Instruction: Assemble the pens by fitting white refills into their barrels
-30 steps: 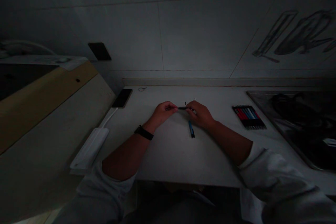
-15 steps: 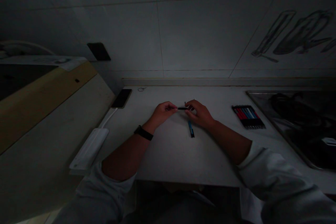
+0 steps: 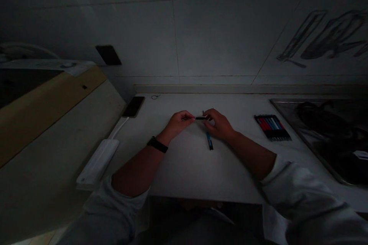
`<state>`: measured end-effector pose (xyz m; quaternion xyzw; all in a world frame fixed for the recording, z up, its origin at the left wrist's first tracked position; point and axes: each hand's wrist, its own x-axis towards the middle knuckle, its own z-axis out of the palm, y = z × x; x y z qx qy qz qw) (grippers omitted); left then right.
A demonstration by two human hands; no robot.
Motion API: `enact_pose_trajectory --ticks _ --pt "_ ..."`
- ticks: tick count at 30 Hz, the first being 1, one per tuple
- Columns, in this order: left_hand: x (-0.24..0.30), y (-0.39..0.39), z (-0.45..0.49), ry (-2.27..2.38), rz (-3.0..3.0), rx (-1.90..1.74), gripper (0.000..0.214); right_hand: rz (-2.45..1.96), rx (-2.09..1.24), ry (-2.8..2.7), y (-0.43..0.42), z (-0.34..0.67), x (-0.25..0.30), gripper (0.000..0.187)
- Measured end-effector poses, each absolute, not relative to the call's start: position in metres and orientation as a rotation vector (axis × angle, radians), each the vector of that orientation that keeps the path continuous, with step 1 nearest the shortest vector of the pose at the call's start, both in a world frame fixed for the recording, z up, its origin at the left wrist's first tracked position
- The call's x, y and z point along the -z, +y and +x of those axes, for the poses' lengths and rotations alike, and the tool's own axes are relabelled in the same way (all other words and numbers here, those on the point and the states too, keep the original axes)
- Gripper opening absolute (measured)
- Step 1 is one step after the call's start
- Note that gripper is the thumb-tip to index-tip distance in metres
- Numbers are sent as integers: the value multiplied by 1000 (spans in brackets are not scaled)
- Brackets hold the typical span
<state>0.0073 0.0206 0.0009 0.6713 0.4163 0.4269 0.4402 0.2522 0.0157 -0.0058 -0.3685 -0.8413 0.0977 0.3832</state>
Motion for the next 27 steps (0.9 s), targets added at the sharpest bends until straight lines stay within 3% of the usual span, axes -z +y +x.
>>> enact_pose_trajectory --ticks 6,11,13,19,27 --pt "-4 17 7 1143 1895 -1067 10 -925 -224 -2189 18 253 6 10" --pt "-9 11 6 1129 2461 -1069 30 -922 -146 -2247 18 254 3 16" --pt "-10 9 6 1100 2556 -1039 28 -890 -125 -2297 14 251 0 18" --pt "-6 12 7 1061 2558 -1033 11 -835 -102 -2310 10 247 -3 24" --pt "6 27 0 1296 2301 -1208 9 -1242 47 -2210 55 271 -1 28"
